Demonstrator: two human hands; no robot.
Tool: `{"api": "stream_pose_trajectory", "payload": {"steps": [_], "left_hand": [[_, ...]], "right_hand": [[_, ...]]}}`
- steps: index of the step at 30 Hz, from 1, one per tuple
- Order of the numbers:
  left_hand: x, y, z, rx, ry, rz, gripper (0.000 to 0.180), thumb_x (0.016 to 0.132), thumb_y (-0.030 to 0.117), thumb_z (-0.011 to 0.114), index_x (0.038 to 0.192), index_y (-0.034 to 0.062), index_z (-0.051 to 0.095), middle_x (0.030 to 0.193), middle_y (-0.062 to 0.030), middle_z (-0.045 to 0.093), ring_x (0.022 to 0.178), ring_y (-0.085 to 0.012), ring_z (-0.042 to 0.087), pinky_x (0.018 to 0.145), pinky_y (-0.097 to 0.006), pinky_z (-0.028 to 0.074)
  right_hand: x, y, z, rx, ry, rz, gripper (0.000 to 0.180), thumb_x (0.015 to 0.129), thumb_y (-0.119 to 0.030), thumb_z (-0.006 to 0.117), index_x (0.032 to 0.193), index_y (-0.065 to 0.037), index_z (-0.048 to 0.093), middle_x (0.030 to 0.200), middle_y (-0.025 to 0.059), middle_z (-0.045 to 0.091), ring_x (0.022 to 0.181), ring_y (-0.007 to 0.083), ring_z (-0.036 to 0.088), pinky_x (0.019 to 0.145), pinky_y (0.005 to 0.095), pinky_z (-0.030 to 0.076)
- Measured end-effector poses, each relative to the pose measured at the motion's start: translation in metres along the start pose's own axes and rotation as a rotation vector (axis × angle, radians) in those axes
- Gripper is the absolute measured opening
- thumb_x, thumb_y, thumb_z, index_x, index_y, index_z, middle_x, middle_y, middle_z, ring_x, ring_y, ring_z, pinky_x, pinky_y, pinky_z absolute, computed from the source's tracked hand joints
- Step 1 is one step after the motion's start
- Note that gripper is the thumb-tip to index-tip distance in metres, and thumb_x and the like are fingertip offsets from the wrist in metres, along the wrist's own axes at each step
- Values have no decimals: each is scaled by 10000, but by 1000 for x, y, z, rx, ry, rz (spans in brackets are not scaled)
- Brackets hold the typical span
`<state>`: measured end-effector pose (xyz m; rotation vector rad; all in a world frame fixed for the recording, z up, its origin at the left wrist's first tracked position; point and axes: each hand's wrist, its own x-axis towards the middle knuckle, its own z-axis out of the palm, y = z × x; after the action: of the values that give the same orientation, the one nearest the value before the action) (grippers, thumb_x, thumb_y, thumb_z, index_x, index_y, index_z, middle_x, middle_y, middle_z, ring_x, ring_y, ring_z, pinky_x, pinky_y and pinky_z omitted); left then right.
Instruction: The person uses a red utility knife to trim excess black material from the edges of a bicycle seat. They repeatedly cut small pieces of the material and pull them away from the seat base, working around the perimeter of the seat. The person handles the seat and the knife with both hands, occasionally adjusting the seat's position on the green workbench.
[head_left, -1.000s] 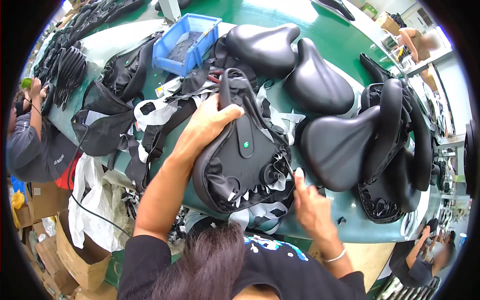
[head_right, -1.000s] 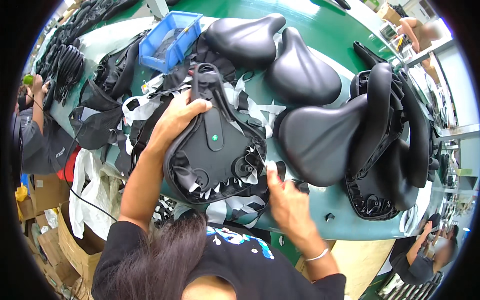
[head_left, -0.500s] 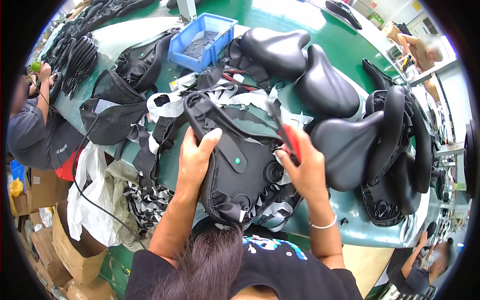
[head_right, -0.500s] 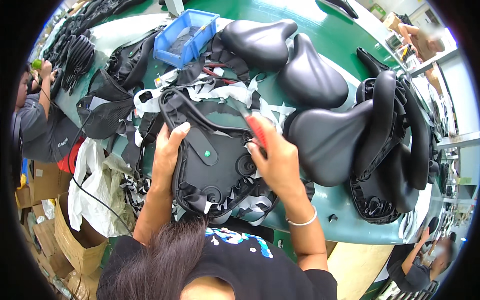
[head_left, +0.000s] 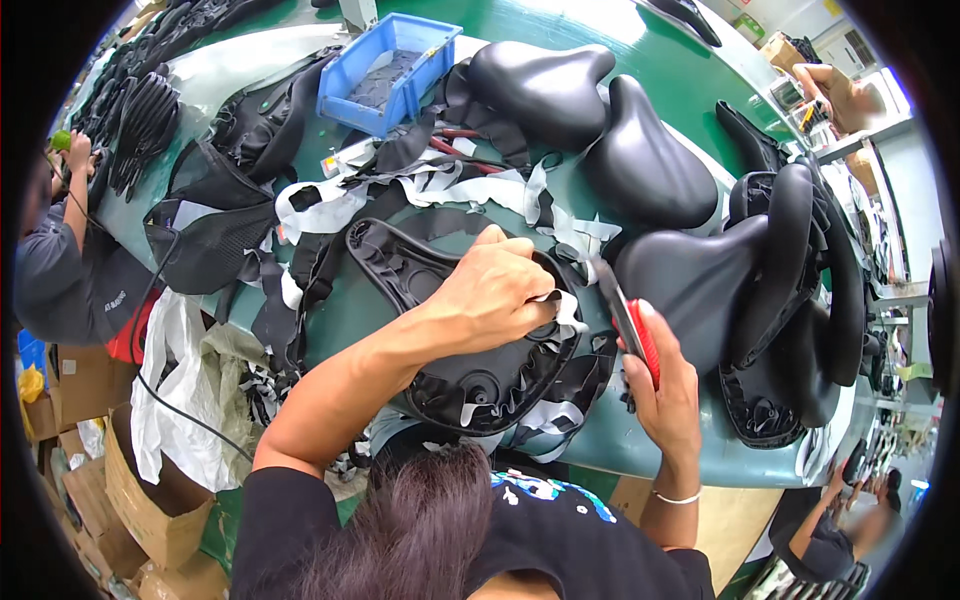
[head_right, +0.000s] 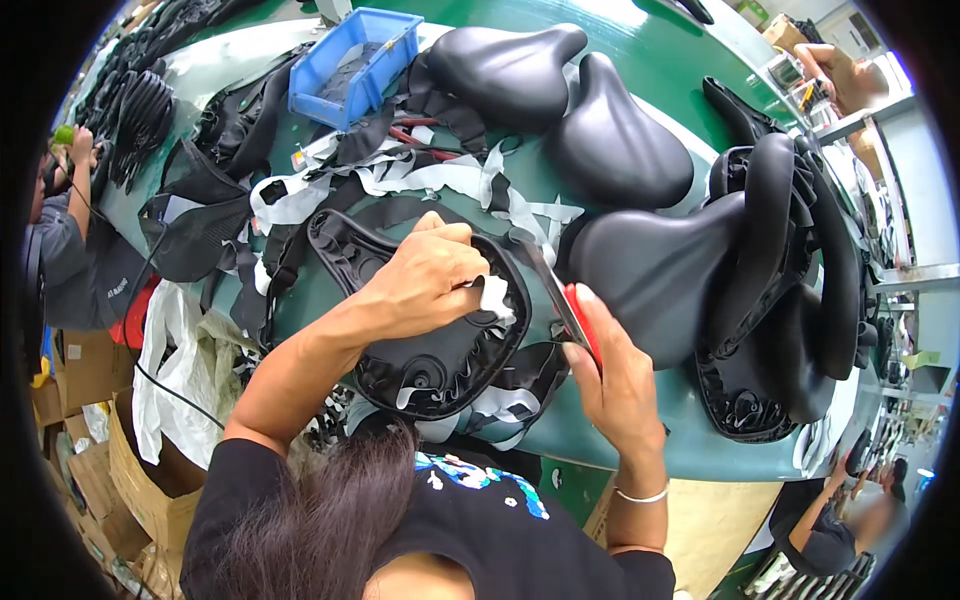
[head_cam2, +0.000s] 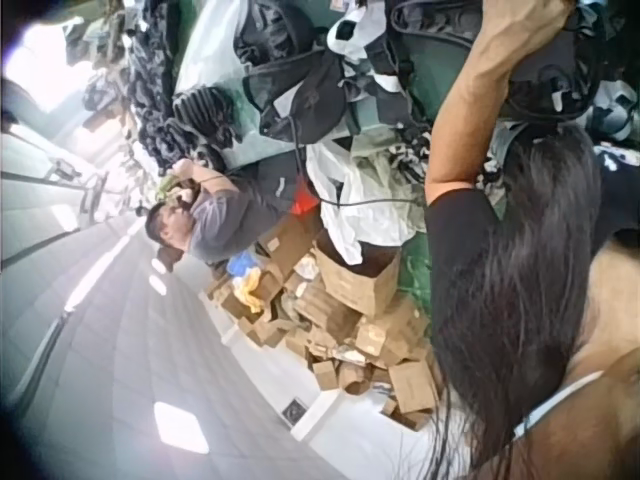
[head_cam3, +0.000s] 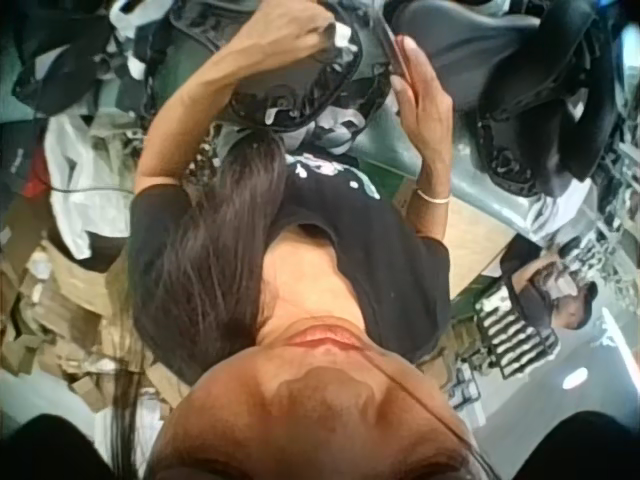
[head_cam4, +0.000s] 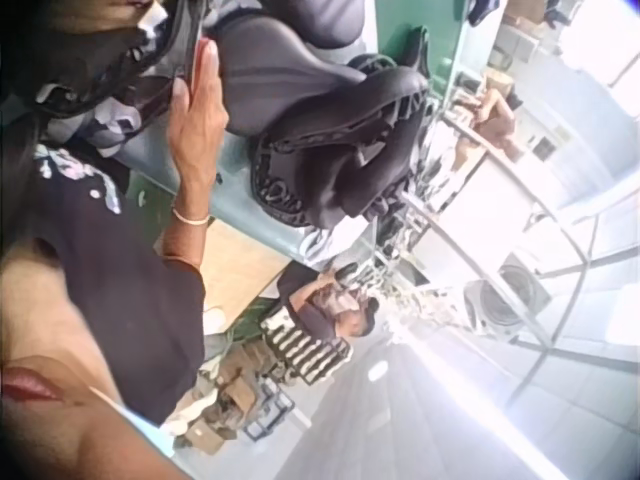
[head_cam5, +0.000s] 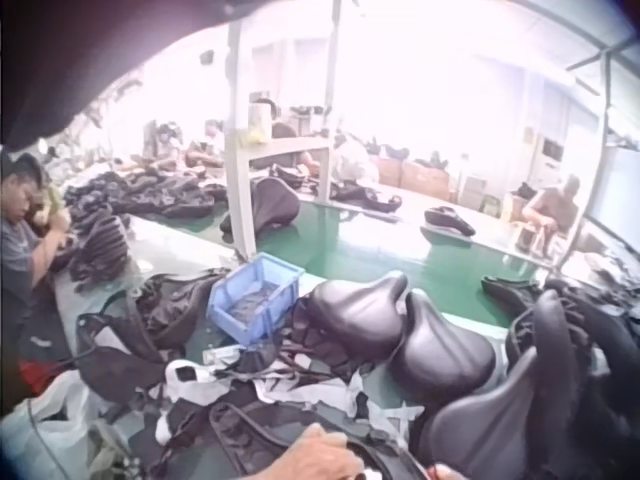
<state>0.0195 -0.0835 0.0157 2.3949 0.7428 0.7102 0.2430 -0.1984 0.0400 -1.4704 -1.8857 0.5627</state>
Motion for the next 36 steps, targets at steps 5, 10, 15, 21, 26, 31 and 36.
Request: {"api": "stream_pose_trajectory", "payload": {"steps": [5, 10, 15, 21, 26, 31, 36], "left_hand": [[8, 6, -6, -153, 27, -106, 187, 807, 188, 568, 673, 79, 637, 641, -62, 581, 683, -219, 556, 688, -325, 364], [2, 0, -19, -1471, 592, -322, 166, 909, 163, 522, 852, 39, 616, 680, -27, 570, 628, -123, 520, 564, -245, 400], [2, 5, -14, -1111, 413, -265, 167, 921, 201, 569, 897, 36, 575, 737, -47, 556, 595, -144, 457, 565, -297, 407], [34, -35, -18, 355, 495, 57, 144, 666, 96, 686, 658, 46, 551, 693, -65, 554, 686, -249, 527, 641, -368, 435], [26, -60, -23, -591, 752, -441, 303, 827, 335, 726, 755, 42, 693, 714, -49, 634, 746, -159, 561, 714, -301, 436], [-25, -23, -18, -1052, 588, -584, 428, 969, 394, 509, 944, 23, 722, 987, -81, 687, 1012, -150, 519, 1006, -323, 331], [-50, -7, -67, -697, 454, 7, 530, 1037, 291, 321, 678, 41, 622, 638, -81, 644, 842, -230, 608, 934, -384, 438]], "right_hand": [[-2, 7, 10, -278, -194, -103, 627, 804, -14, 632, 1394, -75, 428, 810, 100, 578, 628, 260, 593, 542, 373, 483], [-60, -32, 28, -210, -160, 243, 597, 849, -26, 604, 1407, -54, 393, 961, 200, 603, 713, 373, 608, 610, 415, 492], [-18, -28, 34, -306, -4, 153, 516, 875, -62, 572, 1374, -59, 441, 839, 177, 648, 603, 348, 619, 534, 429, 477], [31, -24, 33, -636, -127, 158, 480, 878, -140, 560, 1349, -124, 470, 701, 124, 609, 528, 327, 583, 479, 434, 422], [2, -49, 12, -698, -296, 190, 506, 831, -133, 581, 1330, -173, 509, 720, 129, 643, 571, 341, 605, 514, 442, 435], [81, -9, -29, -798, -362, -147, 444, 839, -125, 594, 1273, -221, 578, 685, 81, 537, 633, 276, 566, 621, 401, 418], [100, -10, -35, -748, -569, -271, 467, 841, -101, 587, 1289, -234, 566, 721, 51, 548, 683, 240, 560, 701, 396, 400]]}}
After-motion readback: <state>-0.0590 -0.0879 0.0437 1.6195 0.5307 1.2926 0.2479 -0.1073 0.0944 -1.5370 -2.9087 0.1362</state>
